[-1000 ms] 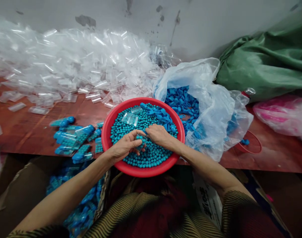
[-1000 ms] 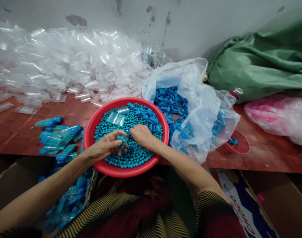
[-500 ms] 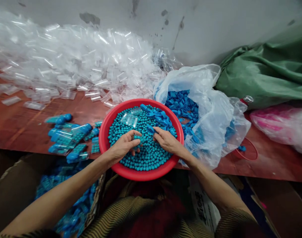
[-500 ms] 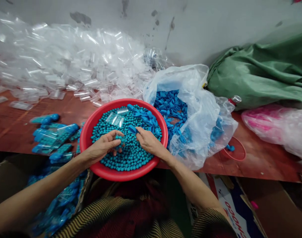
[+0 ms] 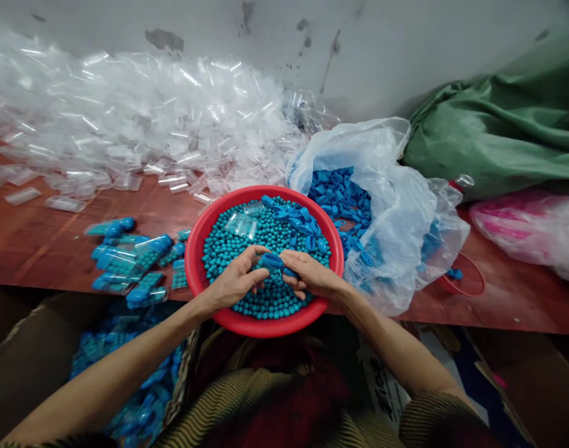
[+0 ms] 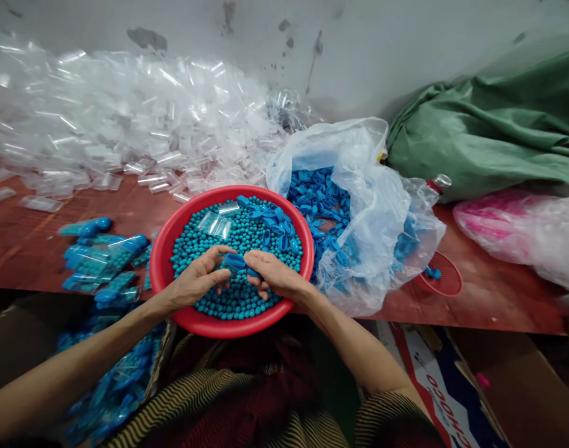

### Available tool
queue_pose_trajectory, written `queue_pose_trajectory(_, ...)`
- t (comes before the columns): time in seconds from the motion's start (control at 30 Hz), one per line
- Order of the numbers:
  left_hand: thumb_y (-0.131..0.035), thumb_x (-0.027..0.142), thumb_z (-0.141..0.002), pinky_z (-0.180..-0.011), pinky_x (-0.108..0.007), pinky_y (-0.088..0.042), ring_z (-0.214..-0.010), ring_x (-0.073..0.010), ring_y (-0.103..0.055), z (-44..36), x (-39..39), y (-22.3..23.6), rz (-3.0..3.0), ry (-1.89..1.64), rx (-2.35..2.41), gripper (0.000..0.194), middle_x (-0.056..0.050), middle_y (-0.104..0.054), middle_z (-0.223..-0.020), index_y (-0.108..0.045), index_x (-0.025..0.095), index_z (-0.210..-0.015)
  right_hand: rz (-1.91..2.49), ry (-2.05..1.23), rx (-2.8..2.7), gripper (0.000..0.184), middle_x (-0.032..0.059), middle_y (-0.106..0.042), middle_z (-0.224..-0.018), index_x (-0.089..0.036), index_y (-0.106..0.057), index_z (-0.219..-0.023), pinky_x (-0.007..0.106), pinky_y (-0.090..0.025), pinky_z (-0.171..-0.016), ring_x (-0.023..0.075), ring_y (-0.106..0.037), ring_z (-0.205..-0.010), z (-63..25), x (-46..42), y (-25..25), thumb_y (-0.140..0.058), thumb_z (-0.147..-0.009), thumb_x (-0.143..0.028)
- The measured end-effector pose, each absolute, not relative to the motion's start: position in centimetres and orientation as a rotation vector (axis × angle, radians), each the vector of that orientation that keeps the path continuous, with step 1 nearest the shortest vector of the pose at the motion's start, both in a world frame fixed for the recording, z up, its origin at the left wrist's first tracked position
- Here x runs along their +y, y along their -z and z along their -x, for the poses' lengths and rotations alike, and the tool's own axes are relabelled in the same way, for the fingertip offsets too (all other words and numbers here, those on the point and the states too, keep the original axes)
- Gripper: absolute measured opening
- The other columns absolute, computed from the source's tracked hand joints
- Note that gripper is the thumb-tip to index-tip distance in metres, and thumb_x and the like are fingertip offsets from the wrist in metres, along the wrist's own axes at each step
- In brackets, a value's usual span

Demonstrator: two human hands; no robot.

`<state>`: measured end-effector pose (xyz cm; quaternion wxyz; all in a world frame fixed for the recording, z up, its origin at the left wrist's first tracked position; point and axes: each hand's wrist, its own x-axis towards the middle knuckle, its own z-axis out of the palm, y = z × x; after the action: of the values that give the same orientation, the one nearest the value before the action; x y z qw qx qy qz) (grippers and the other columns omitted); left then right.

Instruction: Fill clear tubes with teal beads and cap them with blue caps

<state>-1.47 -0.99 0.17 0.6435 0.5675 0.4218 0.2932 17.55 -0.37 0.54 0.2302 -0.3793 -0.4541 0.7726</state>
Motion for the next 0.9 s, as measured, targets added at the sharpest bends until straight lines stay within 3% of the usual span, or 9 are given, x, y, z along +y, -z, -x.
queue_pose_trajectory(0.17, -0.059, 0.028, -0.075, -0.039, -0.017, -0.038, -0.048, -0.0069, -0.05, 1.4, -1.0, -0.4, -1.228, -0.681, 0.984, 0.037, 0.006, -0.052, -0.067, -0.042, 0.02, -0.107, 1.16, -1.822, -1.474, 0.03, -0.0092, -0.043, -0.052, -0.019, -0.051, -0.09, 0.018, -0.041, -0.038, 0.0055, -0.037, -0.038, -17.6, -0.7, -0.9, -0.049, -0.084, -0.049)
queue_pose_trajectory(0.27, -0.06, 0.029, -0.074, -0.036, -0.017, -0.036, -0.046, -0.0068, -0.051, 1.4, -0.9, -0.5, -1.173, -0.674, 0.985, 0.041, 0.006, -0.052, -0.066, -0.041, 0.019, -0.109, 1.303, -1.382, -1.724, 0.03, -0.005, -0.051, -0.058, -0.02, -0.057, -0.107, 0.022, -0.045, -0.049, 0.0094, -0.049, -0.048, -17.7, -1.1, -1.0, -0.049, -0.086, -0.039)
queue_pose_trajectory(0.37, -0.06, 0.03, -0.075, -0.037, -0.016, -0.037, -0.046, -0.0063, -0.05, 1.4, -0.8, -0.4, -1.184, -0.685, 0.967, 0.045, 0.007, -0.051, -0.066, -0.041, 0.018, -0.113, 1.261, -0.858, -2.046, 0.03, 0.0047, -0.064, -0.082, -0.017, -0.06, -0.113, 0.029, -0.049, -0.071, 0.0159, -0.061, -0.075, -17.4, -1.8, -0.7, -0.046, -0.089, -0.03)
queue_pose_trajectory(0.47, -0.059, 0.032, -0.076, -0.036, -0.016, -0.036, -0.043, -0.0049, -0.048, 1.5, -0.8, -0.4, -1.188, -0.662, 0.951, 0.049, 0.008, -0.05, -0.063, -0.04, 0.016, -0.118, 1.167, -0.506, -2.221, 0.033, 0.0104, -0.066, -0.09, -0.013, -0.058, -0.117, 0.03, -0.049, -0.073, 0.0184, -0.062, -0.081, -17.1, -2.3, -0.1, -0.041, -0.092, -0.025)
queue_pose_trajectory(0.73, -0.059, 0.035, -0.076, -0.034, -0.016, -0.032, -0.039, -0.0055, -0.047, 1.5, -1.0, -0.6, -1.148, -0.653, 0.95, 0.053, 0.009, -0.048, -0.057, -0.04, 0.015, -0.121, 1.071, -0.431, -2.14, 0.026, 0.0054, -0.064, -0.077, -0.014, -0.064, -0.103, 0.024, -0.047, -0.066, 0.0138, -0.06, -0.07, -16.5, -2.3, 0.7, -0.043, -0.092, -0.022)
queue_pose_trajectory(0.9, -0.061, 0.034, -0.074, -0.032, -0.016, -0.029, -0.036, -0.0035, -0.042, 1.3, -1.0, -0.7, -1.14, -0.706, 0.97, 0.042, 0.009, -0.046, -0.057, -0.046, 0.016, -0.108, 1.072, -0.54, -2.066, 0.023, 0.0022, -0.061, -0.07, -0.017, -0.066, -0.089, 0.023, -0.044, -0.062, 0.0116, -0.056, -0.063, -15.8, -2.4, 0.7, -0.044, -0.091, -0.022)
